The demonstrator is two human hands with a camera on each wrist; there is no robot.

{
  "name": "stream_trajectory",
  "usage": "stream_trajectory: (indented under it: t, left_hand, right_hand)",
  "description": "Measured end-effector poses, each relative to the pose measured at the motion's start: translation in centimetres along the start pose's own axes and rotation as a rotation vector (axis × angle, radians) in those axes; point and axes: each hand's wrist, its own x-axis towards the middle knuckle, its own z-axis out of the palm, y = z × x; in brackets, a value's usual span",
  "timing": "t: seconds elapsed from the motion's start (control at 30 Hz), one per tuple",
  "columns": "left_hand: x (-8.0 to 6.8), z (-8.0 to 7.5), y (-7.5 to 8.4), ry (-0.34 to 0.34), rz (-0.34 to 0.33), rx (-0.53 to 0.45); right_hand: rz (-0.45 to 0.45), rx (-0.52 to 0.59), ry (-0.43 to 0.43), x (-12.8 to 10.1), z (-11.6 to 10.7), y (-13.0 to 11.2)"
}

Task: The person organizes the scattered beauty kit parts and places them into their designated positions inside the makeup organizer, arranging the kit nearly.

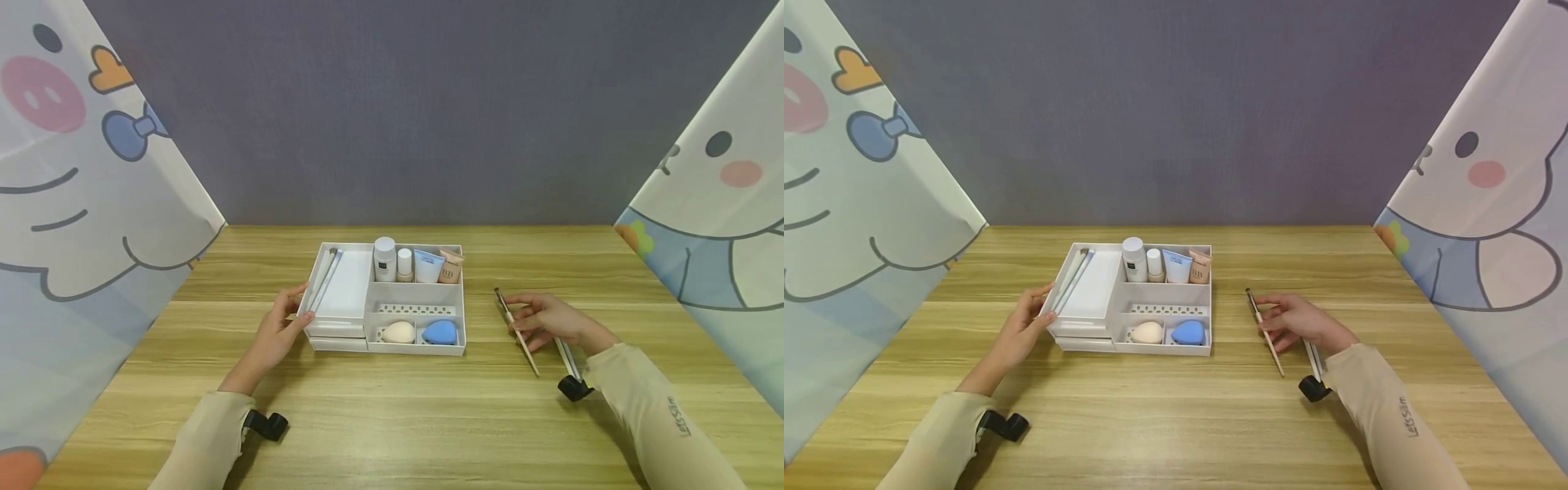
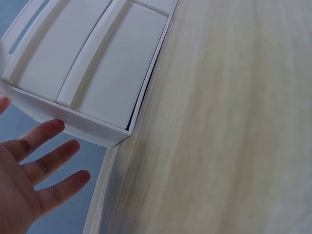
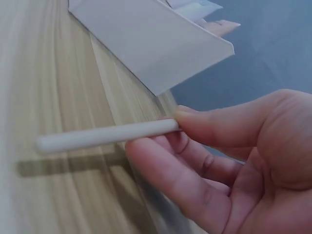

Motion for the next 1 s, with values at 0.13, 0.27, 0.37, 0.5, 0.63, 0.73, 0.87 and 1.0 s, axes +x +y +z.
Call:
stream_trajectory:
  t: [0.13,0.27,0.37,0.5,0.63,0.73,0.87,1.0]
  left_hand:
    - [0.0,0.0,-0.1,0.003,0.006,-0.005]
    - [0.0,0.0,0.0,0.003,0.007,-0.008]
    - [0.0,0.0,0.0,0.002,0.009,-0.009]
    - [0.0,0.0,0.0,0.003,0.012,-0.012]
    - [-0.1,-0.1,0.0,0.003,0.015,-0.018]
    - [-0.1,-0.1,0.0,0.003,0.015,-0.018]
    - [-0.1,-0.1,0.1,0.0,0.013,-0.018]
    - [-0.1,-0.1,0.1,-0.003,0.012,-0.015]
  right_hand:
    - [-0.019,0.06,0.01,0.2,0.6,0.1]
    - [-0.055,0.099,0.021,0.3,1.3,-0.1]
    - [-0.072,0.113,0.045,0.4,1.9,-0.3]
    - [-0.093,0.122,0.079,0.5,2.5,-0.7]
    - [-0.116,0.118,0.115,0.6,3.1,-0.9]
    - [-0.127,0.129,0.139,0.6,3.5,-1.1]
    - [-0.142,0.155,0.17,0.6,4.1,-1.3]
    - [-0.17,0.172,0.204,0.6,4.8,-1.7]
